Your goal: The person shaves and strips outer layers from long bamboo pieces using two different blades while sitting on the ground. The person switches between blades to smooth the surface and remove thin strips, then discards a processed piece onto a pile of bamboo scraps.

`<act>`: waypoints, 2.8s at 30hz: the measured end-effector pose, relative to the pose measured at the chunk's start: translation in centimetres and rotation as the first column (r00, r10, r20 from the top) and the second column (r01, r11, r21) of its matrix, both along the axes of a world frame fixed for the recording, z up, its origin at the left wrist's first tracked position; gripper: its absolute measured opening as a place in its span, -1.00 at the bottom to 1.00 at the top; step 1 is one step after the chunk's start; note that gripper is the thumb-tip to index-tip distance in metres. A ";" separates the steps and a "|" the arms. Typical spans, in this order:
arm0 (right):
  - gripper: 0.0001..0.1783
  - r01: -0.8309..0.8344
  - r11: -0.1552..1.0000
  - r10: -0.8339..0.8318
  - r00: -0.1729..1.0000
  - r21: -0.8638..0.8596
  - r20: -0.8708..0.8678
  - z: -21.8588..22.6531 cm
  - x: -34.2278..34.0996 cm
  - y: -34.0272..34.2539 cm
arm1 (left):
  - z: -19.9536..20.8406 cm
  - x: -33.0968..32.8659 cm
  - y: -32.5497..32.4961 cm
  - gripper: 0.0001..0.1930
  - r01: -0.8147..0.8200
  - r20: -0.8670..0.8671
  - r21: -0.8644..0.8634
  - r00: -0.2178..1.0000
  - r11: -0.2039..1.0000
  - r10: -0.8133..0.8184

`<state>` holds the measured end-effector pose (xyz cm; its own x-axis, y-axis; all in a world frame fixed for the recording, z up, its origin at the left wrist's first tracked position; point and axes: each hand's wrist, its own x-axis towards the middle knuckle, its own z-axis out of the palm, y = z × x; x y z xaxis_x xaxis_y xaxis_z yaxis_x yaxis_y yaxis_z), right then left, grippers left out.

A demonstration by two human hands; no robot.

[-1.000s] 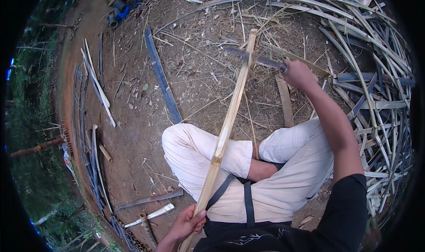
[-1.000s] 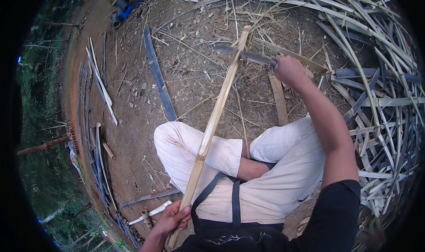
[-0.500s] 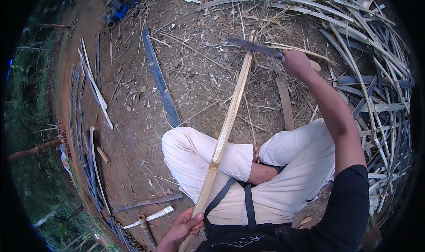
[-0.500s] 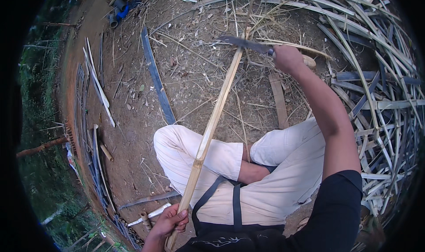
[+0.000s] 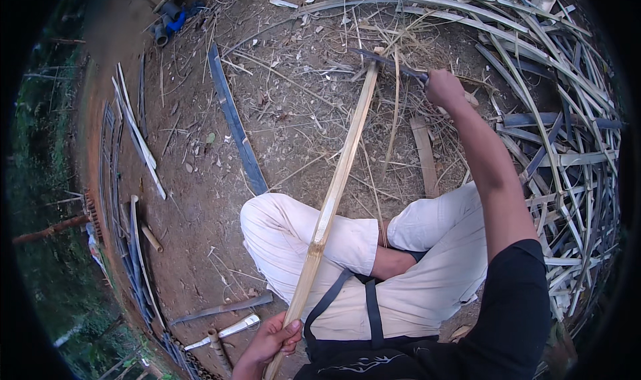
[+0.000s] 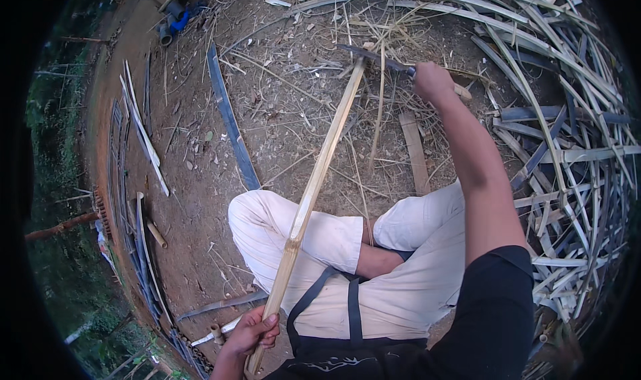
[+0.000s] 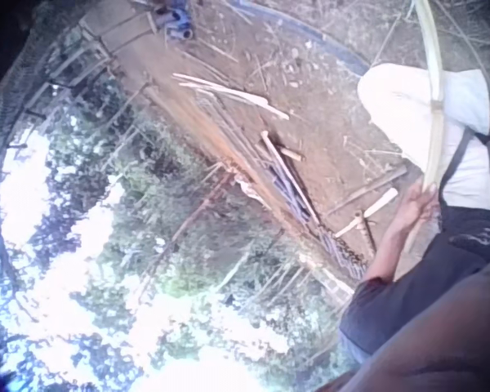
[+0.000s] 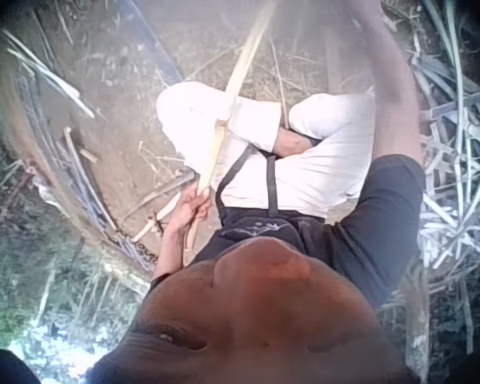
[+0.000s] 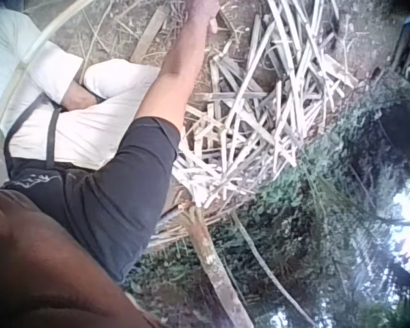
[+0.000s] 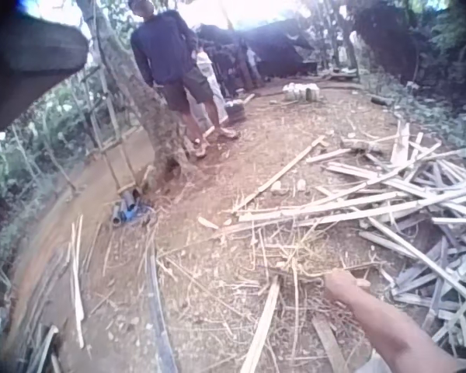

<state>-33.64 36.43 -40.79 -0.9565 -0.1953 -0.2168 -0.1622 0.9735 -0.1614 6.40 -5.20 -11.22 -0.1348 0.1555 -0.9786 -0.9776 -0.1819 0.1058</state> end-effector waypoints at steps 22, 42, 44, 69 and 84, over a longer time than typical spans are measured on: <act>-0.80 0.133 0.991 -0.133 0.991 -0.006 0.025 0.2 0.6 -1.2 | -1.2 0.2 0.2 -0.79 0.046 -0.050 -0.025 0.998 0.999 -0.047; -0.81 -0.110 0.990 0.115 0.992 -0.092 0.050 3.6 9.2 0.7 | 0.1 6.2 -0.8 -0.82 0.206 -0.080 -0.219 0.970 0.954 -0.228; -0.82 -0.214 0.963 0.209 0.977 -0.167 -0.045 3.0 10.6 0.9 | 0.2 6.5 -0.6 -0.79 0.209 -0.094 -0.217 0.968 0.953 -0.234; -0.81 0.051 0.981 -0.039 0.997 -0.185 0.070 1.3 9.1 -3.0 | -1.6 7.6 -1.6 -0.75 0.295 -0.088 -0.292 0.939 0.910 -0.333; -0.70 -0.390 0.810 0.329 0.920 -0.437 -0.213 16.2 31.6 -9.0 | 0.2 7.3 3.1 -0.75 0.301 -0.279 -0.345 0.871 0.889 -0.403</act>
<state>-2.07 27.42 -24.62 -0.8101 -0.5779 0.0993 -0.5339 0.6570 -0.5322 13.72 -2.07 -11.01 -0.4494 -0.0194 -0.8931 -0.8658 0.2557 0.4301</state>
